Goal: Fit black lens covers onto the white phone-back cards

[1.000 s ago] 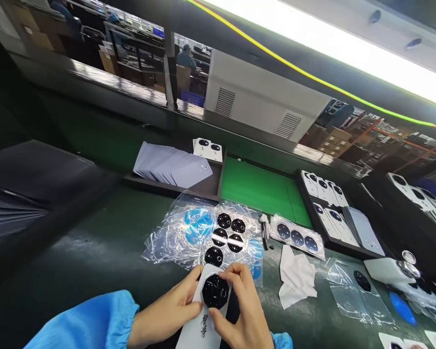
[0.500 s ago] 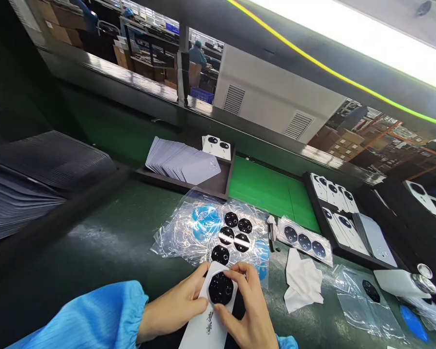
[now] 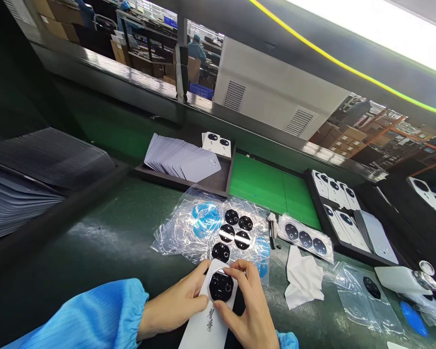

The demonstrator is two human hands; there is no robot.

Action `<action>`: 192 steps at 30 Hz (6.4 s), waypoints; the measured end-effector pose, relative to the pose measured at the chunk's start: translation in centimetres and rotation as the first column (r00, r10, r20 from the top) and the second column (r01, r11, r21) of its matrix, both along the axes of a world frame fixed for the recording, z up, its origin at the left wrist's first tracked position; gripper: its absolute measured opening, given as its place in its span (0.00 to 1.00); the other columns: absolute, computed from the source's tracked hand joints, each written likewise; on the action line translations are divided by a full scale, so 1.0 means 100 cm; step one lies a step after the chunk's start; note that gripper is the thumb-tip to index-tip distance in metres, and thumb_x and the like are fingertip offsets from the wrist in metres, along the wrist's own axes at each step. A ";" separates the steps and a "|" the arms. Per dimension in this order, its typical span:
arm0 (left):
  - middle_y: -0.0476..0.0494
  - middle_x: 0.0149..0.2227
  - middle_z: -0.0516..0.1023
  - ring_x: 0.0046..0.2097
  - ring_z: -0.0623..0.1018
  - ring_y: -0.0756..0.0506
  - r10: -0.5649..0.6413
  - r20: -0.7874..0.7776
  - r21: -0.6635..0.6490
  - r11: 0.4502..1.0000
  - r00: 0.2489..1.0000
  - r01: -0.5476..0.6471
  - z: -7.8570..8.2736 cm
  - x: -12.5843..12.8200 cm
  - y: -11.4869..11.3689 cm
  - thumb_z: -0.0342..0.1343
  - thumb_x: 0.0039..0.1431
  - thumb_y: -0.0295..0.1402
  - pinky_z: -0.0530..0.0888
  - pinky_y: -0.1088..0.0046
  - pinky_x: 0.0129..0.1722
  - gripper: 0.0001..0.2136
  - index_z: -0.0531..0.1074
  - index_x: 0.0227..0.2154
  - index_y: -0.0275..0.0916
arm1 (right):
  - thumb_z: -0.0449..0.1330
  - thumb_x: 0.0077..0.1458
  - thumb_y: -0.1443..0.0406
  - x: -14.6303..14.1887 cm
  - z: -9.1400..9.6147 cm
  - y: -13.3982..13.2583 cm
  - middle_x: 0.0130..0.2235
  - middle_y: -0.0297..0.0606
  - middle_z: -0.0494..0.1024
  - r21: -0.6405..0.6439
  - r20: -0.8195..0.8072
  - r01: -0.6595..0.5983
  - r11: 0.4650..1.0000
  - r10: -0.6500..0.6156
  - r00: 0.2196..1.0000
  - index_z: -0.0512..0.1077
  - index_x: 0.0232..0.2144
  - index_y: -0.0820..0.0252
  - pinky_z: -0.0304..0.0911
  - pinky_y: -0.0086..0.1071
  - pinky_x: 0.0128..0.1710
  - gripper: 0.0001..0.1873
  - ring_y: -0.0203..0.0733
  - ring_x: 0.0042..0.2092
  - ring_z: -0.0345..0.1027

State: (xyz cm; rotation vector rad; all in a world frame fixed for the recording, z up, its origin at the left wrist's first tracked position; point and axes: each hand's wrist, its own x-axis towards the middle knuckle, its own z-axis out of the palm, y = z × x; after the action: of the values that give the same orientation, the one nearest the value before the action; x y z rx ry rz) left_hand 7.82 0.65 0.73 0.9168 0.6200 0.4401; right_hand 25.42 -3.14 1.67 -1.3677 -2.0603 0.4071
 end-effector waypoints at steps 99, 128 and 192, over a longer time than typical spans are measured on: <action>0.46 0.35 0.76 0.42 0.72 0.39 0.278 -0.242 0.277 0.938 0.930 -0.209 0.000 -0.004 -0.002 0.52 0.55 0.48 0.69 0.69 0.43 0.14 0.72 0.34 0.43 | 0.64 0.51 0.55 -0.003 0.004 0.004 0.35 0.37 0.69 0.130 -0.016 0.030 0.991 -0.028 0.999 0.71 0.43 0.54 0.68 0.34 0.34 0.18 0.42 0.36 0.67; 0.52 0.30 0.72 0.32 0.72 0.47 0.210 -0.154 0.137 0.972 0.965 -0.190 0.011 0.002 -0.003 0.63 0.45 0.46 0.65 0.75 0.28 0.23 0.62 0.39 0.40 | 0.61 0.49 0.45 -0.015 0.012 0.004 0.16 0.26 0.68 -0.602 -0.679 -0.158 0.783 -0.397 0.617 0.67 0.31 0.59 0.64 0.30 0.22 0.24 0.35 0.17 0.65; 0.50 0.29 0.78 0.31 0.75 0.46 0.219 -0.160 -0.157 0.957 0.962 -0.244 0.027 -0.011 0.015 0.64 0.42 0.42 0.68 0.73 0.32 0.30 0.64 0.49 0.39 | 0.67 0.46 0.51 -0.031 -0.006 0.003 0.26 0.40 0.79 -0.674 -0.738 -0.339 0.657 -0.622 0.261 0.76 0.35 0.64 0.69 0.34 0.26 0.23 0.42 0.26 0.73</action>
State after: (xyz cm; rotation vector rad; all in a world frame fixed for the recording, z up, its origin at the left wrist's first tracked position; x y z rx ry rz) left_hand 6.72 2.10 3.44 0.7133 0.8881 0.5245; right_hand 22.36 -2.85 1.06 -1.1390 -0.5645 1.6935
